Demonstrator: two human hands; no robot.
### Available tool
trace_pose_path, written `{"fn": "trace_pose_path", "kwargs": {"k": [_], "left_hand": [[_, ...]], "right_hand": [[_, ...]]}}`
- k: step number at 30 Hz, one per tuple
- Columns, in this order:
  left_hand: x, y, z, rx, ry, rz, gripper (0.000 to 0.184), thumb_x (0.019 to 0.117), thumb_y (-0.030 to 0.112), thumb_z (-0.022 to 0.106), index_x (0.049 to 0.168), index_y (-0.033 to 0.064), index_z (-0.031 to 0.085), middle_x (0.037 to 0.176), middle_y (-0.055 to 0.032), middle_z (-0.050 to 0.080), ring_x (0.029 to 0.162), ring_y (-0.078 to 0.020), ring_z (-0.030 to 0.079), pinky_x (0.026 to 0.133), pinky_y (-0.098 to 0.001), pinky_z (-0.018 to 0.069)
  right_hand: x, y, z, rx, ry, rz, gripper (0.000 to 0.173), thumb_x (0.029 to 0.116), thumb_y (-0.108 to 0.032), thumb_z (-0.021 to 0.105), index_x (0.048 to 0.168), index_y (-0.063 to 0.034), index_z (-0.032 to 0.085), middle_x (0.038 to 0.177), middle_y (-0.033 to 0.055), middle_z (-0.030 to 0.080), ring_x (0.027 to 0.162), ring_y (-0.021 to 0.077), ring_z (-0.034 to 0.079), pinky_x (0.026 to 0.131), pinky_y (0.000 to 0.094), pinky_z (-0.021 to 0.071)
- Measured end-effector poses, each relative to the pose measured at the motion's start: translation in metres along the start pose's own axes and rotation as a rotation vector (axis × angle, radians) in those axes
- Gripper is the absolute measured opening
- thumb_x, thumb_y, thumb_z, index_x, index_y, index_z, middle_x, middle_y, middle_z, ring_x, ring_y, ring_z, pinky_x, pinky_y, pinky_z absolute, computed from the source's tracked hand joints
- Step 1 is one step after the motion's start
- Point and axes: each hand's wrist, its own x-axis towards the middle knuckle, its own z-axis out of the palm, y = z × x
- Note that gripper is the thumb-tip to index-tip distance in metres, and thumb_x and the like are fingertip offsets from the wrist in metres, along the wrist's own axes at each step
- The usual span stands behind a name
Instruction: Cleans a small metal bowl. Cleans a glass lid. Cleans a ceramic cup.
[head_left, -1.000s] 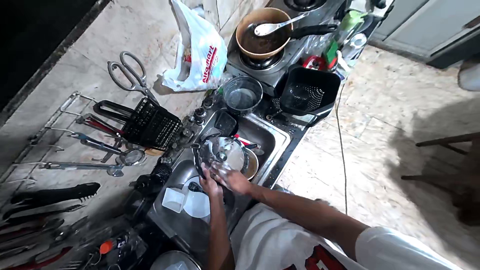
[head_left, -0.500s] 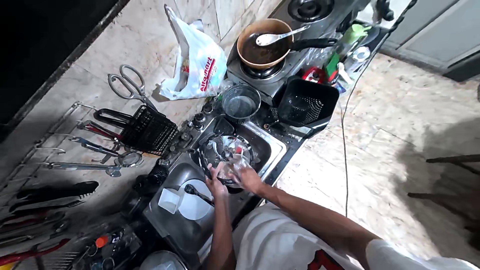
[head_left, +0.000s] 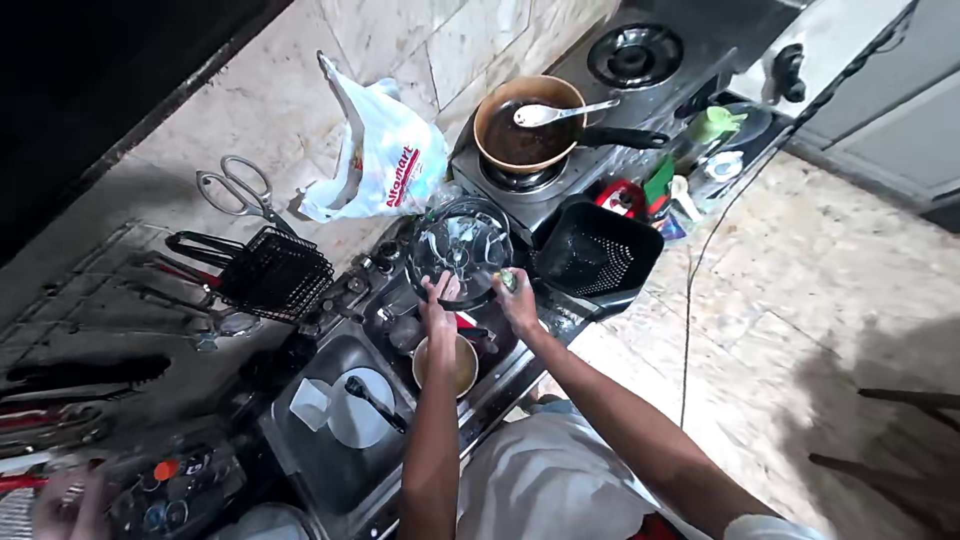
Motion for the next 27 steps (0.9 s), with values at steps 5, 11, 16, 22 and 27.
{"fn": "trace_pose_path", "kwargs": {"k": [5, 11, 16, 22, 27], "left_hand": [[0.034, -0.026, 0.026, 0.098, 0.03, 0.004, 0.05, 0.1094, 0.04, 0.045, 0.154, 0.0183, 0.037, 0.14, -0.0124, 0.061, 0.121, -0.0291, 0.063, 0.102, -0.0506, 0.0528], [0.043, -0.043, 0.039, 0.379, 0.285, 0.018, 0.061, 0.1053, 0.052, 0.05, 0.158, 0.0254, 0.034, 0.144, -0.0098, 0.053, 0.123, -0.0248, 0.054, 0.101, -0.0494, 0.0477], [0.026, -0.027, 0.015, 0.48, 0.246, -0.122, 0.089, 0.0854, 0.091, 0.032, 0.159, 0.0407, 0.027, 0.159, -0.008, 0.043, 0.137, -0.0342, 0.047, 0.101, -0.065, 0.0438], [-0.008, -0.023, -0.068, 0.534, 0.154, 0.022, 0.042, 0.1104, 0.03, 0.043, 0.141, 0.0025, 0.054, 0.126, -0.0188, 0.065, 0.105, -0.0265, 0.066, 0.09, -0.0436, 0.0555], [-0.062, -0.018, -0.163, 0.675, 0.343, 0.147, 0.033, 0.1079, 0.018, 0.049, 0.128, -0.0056, 0.061, 0.117, -0.0209, 0.068, 0.102, -0.0252, 0.068, 0.091, -0.0411, 0.0573]], "right_hand": [[0.04, 0.006, 0.001, 0.0, 0.065, 0.022, 0.055, 0.096, -0.044, 0.071, 0.135, -0.009, 0.055, 0.118, 0.0173, 0.066, 0.103, 0.028, 0.067, 0.089, 0.0508, 0.0571], [0.053, 0.017, -0.004, -0.064, -0.059, 0.118, 0.076, 0.0898, -0.055, 0.074, 0.145, -0.0112, 0.047, 0.125, 0.0202, 0.065, 0.108, 0.0315, 0.068, 0.092, 0.0536, 0.0578], [0.029, 0.017, -0.017, -0.001, -0.202, 0.13, 0.081, 0.0822, -0.026, 0.085, 0.148, -0.0068, 0.041, 0.127, 0.0196, 0.064, 0.107, 0.0283, 0.069, 0.091, 0.0469, 0.0617], [-0.031, 0.007, -0.037, 0.144, -0.39, 0.434, 0.054, 0.1053, -0.032, 0.052, 0.153, -0.0084, 0.042, 0.132, 0.0152, 0.064, 0.113, 0.0272, 0.068, 0.091, 0.047, 0.06], [-0.04, 0.026, -0.023, 0.225, -0.453, 0.749, 0.046, 0.1089, -0.038, 0.04, 0.143, -0.0081, 0.048, 0.129, 0.0159, 0.065, 0.113, 0.0279, 0.067, 0.092, 0.0481, 0.0583]]}}
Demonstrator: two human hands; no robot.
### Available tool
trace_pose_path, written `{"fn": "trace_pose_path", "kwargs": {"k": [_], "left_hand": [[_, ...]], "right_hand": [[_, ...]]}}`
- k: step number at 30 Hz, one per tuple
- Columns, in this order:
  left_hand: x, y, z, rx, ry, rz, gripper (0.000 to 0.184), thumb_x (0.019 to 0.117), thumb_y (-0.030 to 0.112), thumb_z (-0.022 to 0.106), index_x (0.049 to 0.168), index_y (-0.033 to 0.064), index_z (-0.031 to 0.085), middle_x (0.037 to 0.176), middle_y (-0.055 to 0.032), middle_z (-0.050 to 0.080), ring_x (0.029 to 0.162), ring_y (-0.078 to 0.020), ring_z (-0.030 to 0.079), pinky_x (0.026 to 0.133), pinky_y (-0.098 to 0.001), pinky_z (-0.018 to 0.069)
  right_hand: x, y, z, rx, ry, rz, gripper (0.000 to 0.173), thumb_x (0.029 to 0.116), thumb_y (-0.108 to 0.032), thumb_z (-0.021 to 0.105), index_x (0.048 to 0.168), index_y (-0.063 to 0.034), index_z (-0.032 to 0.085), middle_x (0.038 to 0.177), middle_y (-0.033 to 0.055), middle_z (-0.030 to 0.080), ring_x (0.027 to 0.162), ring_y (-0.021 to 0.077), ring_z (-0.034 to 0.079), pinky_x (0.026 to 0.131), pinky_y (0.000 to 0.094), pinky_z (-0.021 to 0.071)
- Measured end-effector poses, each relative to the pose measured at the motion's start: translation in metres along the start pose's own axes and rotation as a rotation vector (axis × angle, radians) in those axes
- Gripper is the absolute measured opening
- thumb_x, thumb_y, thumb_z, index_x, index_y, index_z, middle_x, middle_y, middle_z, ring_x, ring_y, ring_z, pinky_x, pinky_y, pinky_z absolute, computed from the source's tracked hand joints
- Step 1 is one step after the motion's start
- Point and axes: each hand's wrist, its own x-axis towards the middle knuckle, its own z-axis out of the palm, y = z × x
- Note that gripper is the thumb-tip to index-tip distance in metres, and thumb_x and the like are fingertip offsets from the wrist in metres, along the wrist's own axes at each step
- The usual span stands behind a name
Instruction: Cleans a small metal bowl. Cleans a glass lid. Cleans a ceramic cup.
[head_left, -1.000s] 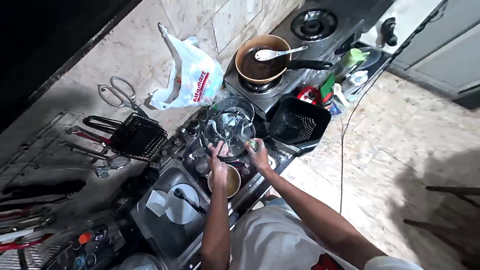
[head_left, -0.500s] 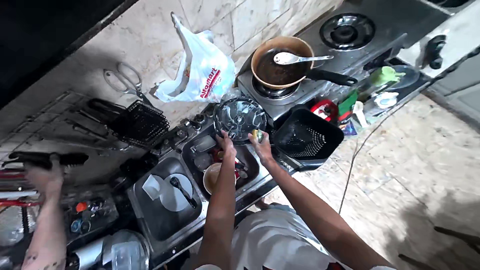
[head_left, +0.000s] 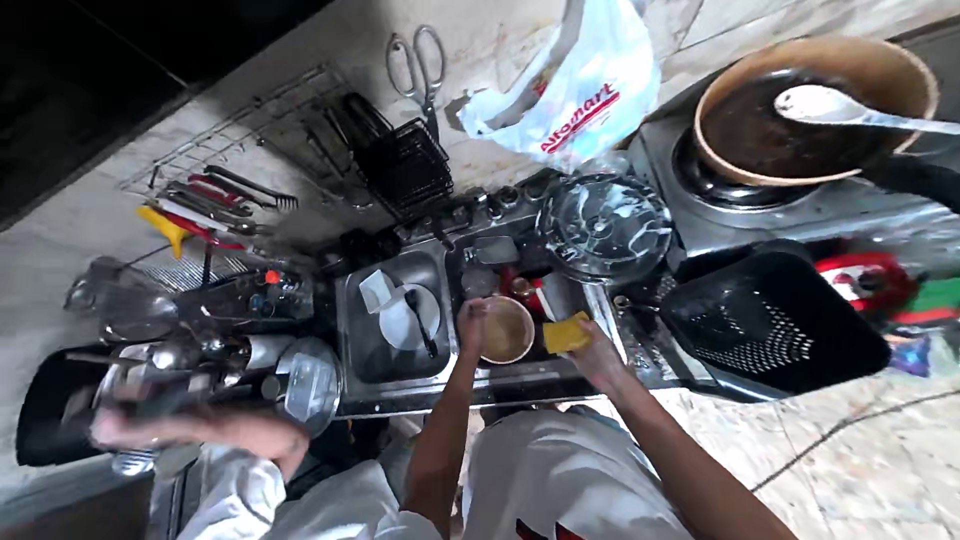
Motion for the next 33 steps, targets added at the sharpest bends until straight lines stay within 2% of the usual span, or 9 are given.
{"fn": "trace_pose_path", "kwargs": {"k": [5, 12, 15, 17, 20, 25, 28, 30, 33], "left_hand": [[0.014, -0.022, -0.085, 0.09, 0.18, 0.036, 0.032, 0.1074, 0.015, 0.048, 0.127, -0.0063, 0.06, 0.113, -0.0216, 0.068, 0.095, -0.0252, 0.068, 0.085, -0.0411, 0.0589], [0.098, 0.012, -0.212, 0.346, 0.369, 0.162, 0.036, 0.1086, 0.019, 0.046, 0.131, -0.0066, 0.058, 0.113, -0.024, 0.069, 0.096, -0.0311, 0.07, 0.088, -0.0471, 0.0588], [0.141, 0.046, -0.259, 0.567, 0.421, 0.19, 0.043, 0.1093, 0.028, 0.045, 0.14, -0.0004, 0.054, 0.126, -0.023, 0.066, 0.111, -0.0338, 0.068, 0.099, -0.0512, 0.0551], [0.165, 0.077, -0.284, 0.679, 0.401, 0.247, 0.044, 0.1085, 0.024, 0.047, 0.143, -0.003, 0.05, 0.138, -0.0278, 0.058, 0.127, -0.0398, 0.058, 0.111, -0.0528, 0.0461], [0.213, 0.103, -0.313, 0.828, 0.422, 0.298, 0.044, 0.1061, 0.023, 0.052, 0.142, -0.0026, 0.054, 0.142, -0.0308, 0.053, 0.133, -0.0447, 0.052, 0.114, -0.055, 0.0416], [0.266, 0.113, -0.332, 0.986, 0.244, 0.279, 0.04, 0.1081, 0.034, 0.05, 0.134, 0.0075, 0.066, 0.135, -0.0212, 0.064, 0.129, -0.038, 0.059, 0.112, -0.0559, 0.0434], [0.275, 0.124, -0.331, 0.901, 0.17, 0.185, 0.041, 0.1062, 0.039, 0.054, 0.131, 0.0107, 0.068, 0.128, -0.0174, 0.069, 0.123, -0.0336, 0.064, 0.109, -0.0555, 0.0465], [0.274, 0.134, -0.328, 0.821, 0.149, 0.131, 0.04, 0.1045, 0.039, 0.058, 0.127, 0.0078, 0.07, 0.123, -0.0182, 0.07, 0.117, -0.033, 0.066, 0.106, -0.0547, 0.0493], [0.279, 0.131, -0.337, 0.782, 0.079, 0.116, 0.041, 0.1034, 0.039, 0.06, 0.127, 0.0065, 0.069, 0.119, -0.0188, 0.071, 0.108, -0.0324, 0.07, 0.099, -0.0546, 0.0542]], "right_hand": [[0.028, 0.017, 0.026, -0.085, -0.104, 0.037, 0.043, 0.1067, -0.03, 0.052, 0.144, -0.0078, 0.052, 0.133, 0.0156, 0.064, 0.116, 0.0275, 0.066, 0.095, 0.0452, 0.0592], [0.045, 0.043, 0.111, -0.284, -0.192, 0.057, 0.058, 0.0915, -0.013, 0.072, 0.144, -0.0072, 0.05, 0.129, 0.0154, 0.066, 0.112, 0.0261, 0.067, 0.092, 0.0459, 0.0603], [0.057, 0.056, 0.162, -0.261, -0.203, 0.08, 0.041, 0.0893, -0.006, 0.07, 0.128, -0.0017, 0.058, 0.115, 0.0142, 0.068, 0.101, 0.0222, 0.067, 0.085, 0.0416, 0.059], [0.07, 0.068, 0.196, -0.188, -0.272, 0.095, 0.044, 0.0896, 0.0, 0.066, 0.131, -0.0005, 0.054, 0.116, 0.016, 0.067, 0.1, 0.0242, 0.068, 0.084, 0.0426, 0.0601], [0.091, 0.086, 0.253, -0.093, -0.357, 0.059, 0.054, 0.0912, 0.004, 0.063, 0.143, -0.002, 0.046, 0.122, 0.0198, 0.064, 0.102, 0.0287, 0.068, 0.086, 0.0457, 0.0606], [0.125, 0.116, 0.343, 0.069, -0.295, 0.081, 0.042, 0.0937, -0.01, 0.068, 0.133, -0.001, 0.056, 0.12, 0.0158, 0.066, 0.104, 0.0231, 0.067, 0.089, 0.0397, 0.0579], [0.14, 0.13, 0.384, 0.085, -0.365, 0.081, 0.043, 0.0991, -0.018, 0.064, 0.14, -0.0066, 0.055, 0.122, 0.0159, 0.066, 0.101, 0.026, 0.068, 0.085, 0.0432, 0.059], [0.15, 0.135, 0.41, 0.154, -0.404, 0.093, 0.049, 0.1024, -0.036, 0.062, 0.143, -0.01, 0.054, 0.127, 0.0156, 0.066, 0.106, 0.0284, 0.068, 0.088, 0.0458, 0.0592], [0.163, 0.144, 0.447, 0.238, -0.404, 0.116, 0.072, 0.0976, -0.067, 0.054, 0.145, -0.012, 0.053, 0.13, 0.0165, 0.065, 0.113, 0.0304, 0.066, 0.093, 0.0478, 0.0579]]}}
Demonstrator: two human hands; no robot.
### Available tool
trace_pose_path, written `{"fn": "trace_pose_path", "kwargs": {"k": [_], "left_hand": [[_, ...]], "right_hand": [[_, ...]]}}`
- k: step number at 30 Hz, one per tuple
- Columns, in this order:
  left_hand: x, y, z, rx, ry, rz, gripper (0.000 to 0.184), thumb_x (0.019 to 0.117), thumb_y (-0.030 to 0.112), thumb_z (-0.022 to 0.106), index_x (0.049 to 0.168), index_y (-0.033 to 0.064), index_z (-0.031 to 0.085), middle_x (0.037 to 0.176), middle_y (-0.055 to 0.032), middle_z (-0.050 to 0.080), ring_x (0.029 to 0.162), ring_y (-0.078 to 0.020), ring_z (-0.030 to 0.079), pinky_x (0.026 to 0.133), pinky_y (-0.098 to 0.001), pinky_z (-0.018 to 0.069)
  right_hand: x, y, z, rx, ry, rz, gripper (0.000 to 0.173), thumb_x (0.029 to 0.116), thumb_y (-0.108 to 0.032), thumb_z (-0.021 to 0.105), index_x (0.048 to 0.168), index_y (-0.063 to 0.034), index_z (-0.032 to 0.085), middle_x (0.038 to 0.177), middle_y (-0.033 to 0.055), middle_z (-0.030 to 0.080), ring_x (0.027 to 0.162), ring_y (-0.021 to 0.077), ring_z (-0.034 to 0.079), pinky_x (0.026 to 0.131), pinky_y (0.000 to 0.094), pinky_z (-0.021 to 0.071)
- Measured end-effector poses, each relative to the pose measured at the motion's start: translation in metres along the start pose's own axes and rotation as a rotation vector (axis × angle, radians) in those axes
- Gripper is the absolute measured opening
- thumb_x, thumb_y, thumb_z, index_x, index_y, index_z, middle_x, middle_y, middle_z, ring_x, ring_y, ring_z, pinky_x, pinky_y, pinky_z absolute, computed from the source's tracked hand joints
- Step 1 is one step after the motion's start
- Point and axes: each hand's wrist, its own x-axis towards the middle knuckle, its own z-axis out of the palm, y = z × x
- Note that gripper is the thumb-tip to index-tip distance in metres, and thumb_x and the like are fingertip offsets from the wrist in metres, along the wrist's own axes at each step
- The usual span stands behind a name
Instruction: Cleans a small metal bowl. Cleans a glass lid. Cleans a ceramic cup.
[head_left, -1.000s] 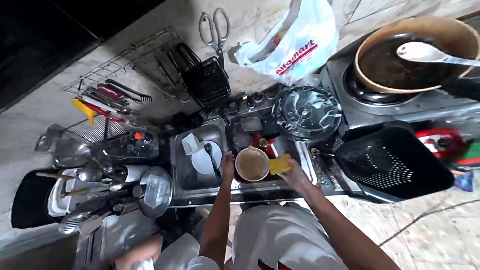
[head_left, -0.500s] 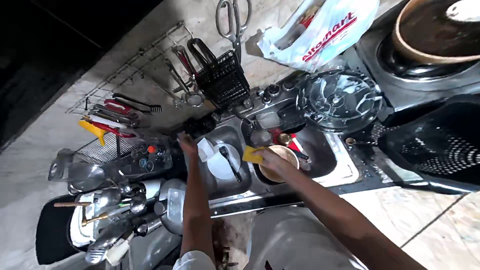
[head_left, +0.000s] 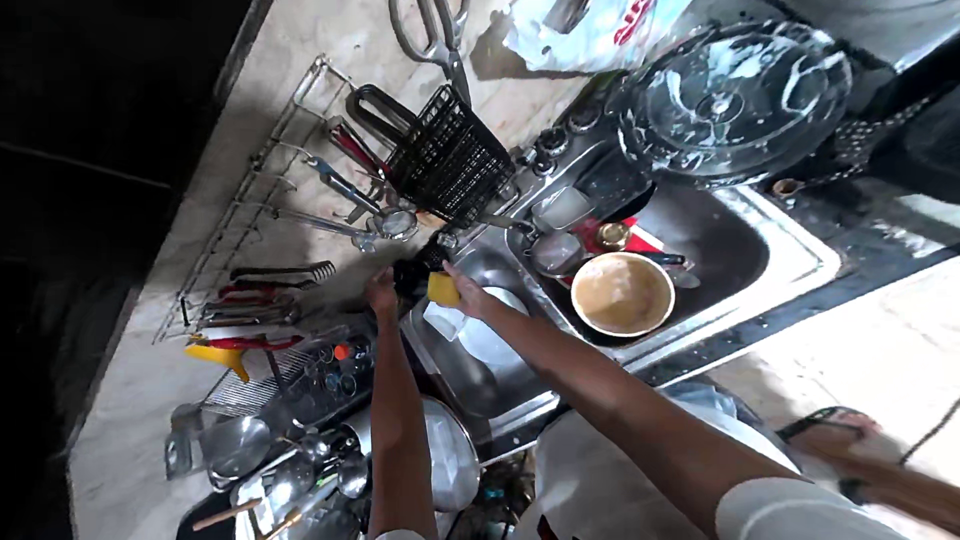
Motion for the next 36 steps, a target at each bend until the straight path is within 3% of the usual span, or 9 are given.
{"fn": "trace_pose_path", "kwargs": {"k": [7, 16, 19, 22, 25, 27, 30, 33, 36], "left_hand": [[0.002, -0.018, 0.013, 0.029, -0.043, 0.008, 0.05, 0.104, 0.048, 0.055, 0.126, 0.0042, 0.065, 0.108, -0.0201, 0.072, 0.092, -0.0334, 0.071, 0.086, -0.0551, 0.0581], [0.008, -0.016, 0.013, -0.058, -0.078, 0.024, 0.043, 0.1021, 0.039, 0.063, 0.124, 0.002, 0.067, 0.114, -0.0205, 0.071, 0.1, -0.0322, 0.071, 0.092, -0.0527, 0.0579], [-0.015, -0.012, 0.022, 0.006, 0.161, 0.096, 0.048, 0.1074, 0.037, 0.051, 0.136, -0.0005, 0.06, 0.129, -0.0238, 0.065, 0.118, -0.0345, 0.065, 0.104, -0.0495, 0.0514], [-0.081, 0.004, 0.053, -0.048, 0.372, 0.301, 0.045, 0.1099, 0.02, 0.042, 0.14, -0.0118, 0.05, 0.137, -0.0325, 0.055, 0.129, -0.0398, 0.056, 0.113, -0.0437, 0.0437], [-0.143, 0.016, 0.118, -0.134, 0.076, 0.412, 0.042, 0.1096, 0.019, 0.042, 0.137, -0.0119, 0.051, 0.132, -0.0304, 0.059, 0.122, -0.035, 0.061, 0.106, -0.0429, 0.0499], [-0.169, 0.024, 0.167, -0.119, -0.086, 0.46, 0.037, 0.1073, 0.018, 0.046, 0.131, -0.0077, 0.058, 0.122, -0.0264, 0.065, 0.109, -0.0321, 0.067, 0.096, -0.0443, 0.0557], [-0.198, 0.056, 0.217, 0.023, -0.3, 0.516, 0.035, 0.1061, 0.017, 0.047, 0.133, -0.0021, 0.06, 0.127, -0.025, 0.064, 0.113, -0.035, 0.066, 0.1, -0.049, 0.0543], [-0.205, 0.091, 0.25, 0.163, -0.446, 0.554, 0.034, 0.1056, 0.014, 0.049, 0.136, 0.0029, 0.059, 0.136, -0.0229, 0.06, 0.125, -0.0367, 0.06, 0.109, -0.0511, 0.0486], [-0.195, 0.113, 0.283, 0.252, -0.471, 0.507, 0.043, 0.1037, 0.023, 0.056, 0.143, 0.0062, 0.054, 0.144, -0.0238, 0.054, 0.131, -0.0393, 0.056, 0.109, -0.0534, 0.0477]], "right_hand": [[0.025, 0.025, 0.029, 0.192, 0.076, -0.028, 0.046, 0.1059, -0.043, 0.048, 0.136, -0.0094, 0.057, 0.122, 0.0136, 0.066, 0.107, 0.0255, 0.066, 0.09, 0.0449, 0.056], [0.019, 0.034, 0.007, 0.289, -0.081, -0.124, 0.028, 0.0967, -0.023, 0.057, 0.119, -0.0078, 0.062, 0.105, 0.011, 0.068, 0.093, 0.0215, 0.066, 0.083, 0.0423, 0.0571], [-0.021, 0.023, -0.017, 0.307, -0.147, -0.096, 0.02, 0.0967, -0.015, 0.052, 0.113, -0.007, 0.06, 0.101, 0.0103, 0.067, 0.091, 0.0195, 0.067, 0.082, 0.0401, 0.0578], [-0.072, 0.006, -0.07, 0.338, -0.22, -0.078, 0.031, 0.1006, -0.028, 0.047, 0.121, -0.0071, 0.06, 0.109, 0.0133, 0.069, 0.099, 0.0247, 0.068, 0.087, 0.0453, 0.0585], [-0.125, -0.011, -0.137, 0.216, -0.246, -0.13, 0.042, 0.1088, -0.031, 0.045, 0.147, -0.0143, 0.047, 0.128, 0.0194, 0.065, 0.112, 0.0335, 0.068, 0.097, 0.0511, 0.0572], [-0.161, -0.026, -0.172, -0.018, -0.119, -0.256, 0.051, 0.1076, -0.016, 0.048, 0.156, -0.0232, 0.035, 0.127, 0.015, 0.065, 0.101, 0.0254, 0.07, 0.088, 0.0404, 0.0594], [-0.198, -0.05, -0.216, -0.257, 0.252, -0.373, 0.044, 0.1051, -0.016, 0.057, 0.148, -0.0164, 0.046, 0.109, 0.0078, 0.068, 0.08, 0.0138, 0.066, 0.073, 0.0305, 0.0572], [-0.202, -0.069, -0.259, -0.358, 0.589, -0.405, 0.039, 0.1079, -0.032, 0.054, 0.137, -0.0065, 0.055, 0.101, 0.0109, 0.069, 0.071, 0.0151, 0.063, 0.067, 0.0331, 0.0558], [-0.211, -0.092, -0.28, -0.492, 0.79, -0.327, 0.064, 0.1061, -0.059, 0.043, 0.133, -0.0026, 0.059, 0.11, 0.0219, 0.069, 0.093, 0.0324, 0.068, 0.084, 0.0532, 0.0571]]}}
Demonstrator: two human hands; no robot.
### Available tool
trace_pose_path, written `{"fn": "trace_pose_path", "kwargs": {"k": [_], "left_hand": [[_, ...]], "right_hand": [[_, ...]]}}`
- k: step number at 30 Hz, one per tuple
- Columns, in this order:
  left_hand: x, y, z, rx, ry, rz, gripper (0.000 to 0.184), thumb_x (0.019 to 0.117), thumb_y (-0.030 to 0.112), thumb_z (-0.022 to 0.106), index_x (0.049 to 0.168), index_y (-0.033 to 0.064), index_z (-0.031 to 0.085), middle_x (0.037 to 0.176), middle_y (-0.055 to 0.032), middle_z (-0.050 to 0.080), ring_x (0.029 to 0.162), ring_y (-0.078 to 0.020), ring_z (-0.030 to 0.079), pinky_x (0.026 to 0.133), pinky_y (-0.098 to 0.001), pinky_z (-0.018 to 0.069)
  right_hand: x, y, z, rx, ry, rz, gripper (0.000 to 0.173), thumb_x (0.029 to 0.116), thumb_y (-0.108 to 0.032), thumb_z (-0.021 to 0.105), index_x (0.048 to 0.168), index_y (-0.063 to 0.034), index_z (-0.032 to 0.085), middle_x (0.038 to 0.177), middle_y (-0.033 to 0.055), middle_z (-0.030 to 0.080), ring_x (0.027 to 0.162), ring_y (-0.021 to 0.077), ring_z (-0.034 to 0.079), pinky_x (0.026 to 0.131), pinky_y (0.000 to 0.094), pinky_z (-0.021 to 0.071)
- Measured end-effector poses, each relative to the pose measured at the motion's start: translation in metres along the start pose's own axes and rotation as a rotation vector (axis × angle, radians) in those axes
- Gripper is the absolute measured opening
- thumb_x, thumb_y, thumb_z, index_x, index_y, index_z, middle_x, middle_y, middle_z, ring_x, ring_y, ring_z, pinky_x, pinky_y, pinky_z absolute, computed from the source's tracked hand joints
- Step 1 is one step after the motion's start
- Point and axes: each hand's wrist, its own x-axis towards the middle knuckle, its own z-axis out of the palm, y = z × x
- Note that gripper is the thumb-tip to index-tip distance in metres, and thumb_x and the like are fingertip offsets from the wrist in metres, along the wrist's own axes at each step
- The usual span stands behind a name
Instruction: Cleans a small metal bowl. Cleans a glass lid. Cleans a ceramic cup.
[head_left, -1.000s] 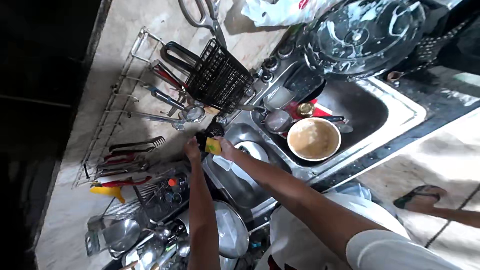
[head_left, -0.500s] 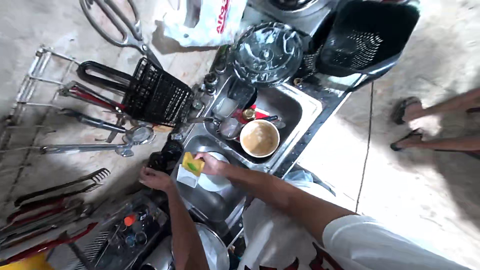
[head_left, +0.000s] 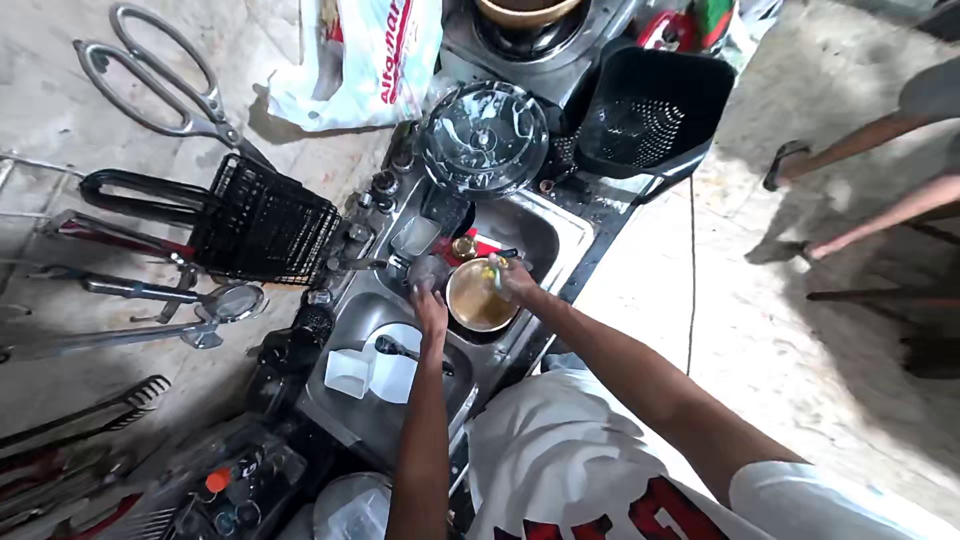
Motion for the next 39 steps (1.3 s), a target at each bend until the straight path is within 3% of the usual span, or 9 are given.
{"fn": "trace_pose_path", "kwargs": {"k": [4, 8, 12, 15, 19, 22, 27, 35, 39], "left_hand": [[0.042, 0.007, 0.01, -0.103, 0.131, -0.088, 0.059, 0.1056, 0.041, 0.051, 0.152, 0.0049, 0.043, 0.149, -0.0244, 0.049, 0.136, -0.0404, 0.051, 0.112, -0.0559, 0.0439], [0.095, 0.01, 0.006, -0.384, 0.232, -0.3, 0.078, 0.1023, 0.061, 0.047, 0.155, 0.005, 0.035, 0.145, -0.0244, 0.053, 0.13, -0.0379, 0.056, 0.108, -0.0556, 0.047], [0.133, 0.014, -0.009, -0.372, 0.104, -0.504, 0.062, 0.0992, 0.036, 0.063, 0.147, 0.0012, 0.044, 0.124, -0.0288, 0.063, 0.107, -0.0416, 0.067, 0.09, -0.0588, 0.0558], [0.127, 0.018, -0.016, -0.367, 0.036, -0.502, 0.069, 0.0996, 0.024, 0.059, 0.157, 0.0046, 0.026, 0.133, -0.0313, 0.057, 0.11, -0.0439, 0.065, 0.088, -0.06, 0.0567], [0.088, 0.018, -0.017, -0.445, 0.106, -0.436, 0.084, 0.0945, 0.022, 0.064, 0.162, 0.0164, 0.015, 0.131, -0.0296, 0.058, 0.104, -0.0429, 0.066, 0.081, -0.0597, 0.0571], [0.05, 0.023, -0.02, -0.529, 0.236, -0.333, 0.078, 0.095, 0.017, 0.068, 0.16, 0.0176, 0.024, 0.129, -0.0283, 0.057, 0.095, -0.0392, 0.069, 0.075, -0.0559, 0.0613], [-0.009, 0.042, -0.029, -0.367, 0.356, -0.231, 0.083, 0.088, 0.003, 0.066, 0.16, 0.0195, 0.028, 0.149, -0.0276, 0.045, 0.13, -0.0428, 0.053, 0.102, -0.0568, 0.051], [-0.069, 0.05, 0.011, 0.033, 0.364, 0.193, 0.063, 0.0911, -0.003, 0.058, 0.152, 0.0054, 0.046, 0.155, -0.0293, 0.041, 0.14, -0.0455, 0.044, 0.111, -0.0526, 0.0457], [-0.088, 0.028, 0.028, -0.191, 0.284, 0.394, 0.069, 0.0944, 0.027, 0.065, 0.152, -0.0036, 0.041, 0.153, -0.0297, 0.041, 0.144, -0.0384, 0.04, 0.119, -0.0457, 0.0382]], "right_hand": [[0.012, -0.002, -0.016, -0.098, 0.029, 0.03, 0.079, 0.1011, -0.073, 0.033, 0.12, -0.0031, 0.064, 0.098, 0.0204, 0.067, 0.081, 0.0321, 0.066, 0.073, 0.0528, 0.0563], [0.009, -0.007, -0.024, -0.001, -0.197, -0.137, 0.054, 0.1006, -0.028, 0.067, 0.146, -0.0083, 0.046, 0.111, 0.0184, 0.071, 0.09, 0.0286, 0.072, 0.082, 0.0486, 0.0613], [0.006, -0.006, -0.025, -0.111, -0.138, -0.179, 0.042, 0.1028, -0.028, 0.065, 0.135, -0.0027, 0.058, 0.104, 0.0205, 0.07, 0.083, 0.0297, 0.071, 0.078, 0.0495, 0.0607], [0.009, -0.006, -0.026, -0.257, -0.037, -0.19, 0.055, 0.1087, -0.049, 0.043, 0.114, -0.0003, 0.068, 0.1, 0.0231, 0.069, 0.093, 0.0364, 0.069, 0.087, 0.0586, 0.0551], [0.016, -0.002, -0.022, -0.286, 0.005, -0.168, 0.073, 0.1075, -0.062, 0.029, 0.104, -0.0019, 0.07, 0.095, 0.0221, 0.07, 0.091, 0.037, 0.069, 0.085, 0.0598, 0.0551], [0.017, -0.008, -0.011, -0.22, -0.08, -0.145, 0.058, 0.1088, -0.053, 0.038, 0.126, -0.0031, 0.062, 0.105, 0.0221, 0.069, 0.095, 0.0348, 0.07, 0.088, 0.0564, 0.0564], [0.002, -0.026, 0.018, 0.036, -0.225, 0.022, 0.05, 0.1059, -0.043, 0.055, 0.14, -0.0061, 0.05, 0.099, 0.0143, 0.071, 0.078, 0.0228, 0.071, 0.071, 0.0391, 0.0598], [-0.023, -0.038, 0.054, 0.847, -0.411, 0.121, 0.067, 0.1029, -0.062, 0.047, 0.148, -0.0118, 0.048, 0.133, 0.0103, 0.065, 0.121, 0.0216, 0.064, 0.102, 0.0413, 0.0559], [-0.017, -0.033, 0.054, 0.629, -0.229, 0.112, 0.045, 0.1032, -0.036, 0.062, 0.133, -0.0034, 0.057, 0.113, 0.0146, 0.071, 0.1, 0.0233, 0.07, 0.088, 0.0416, 0.06]]}}
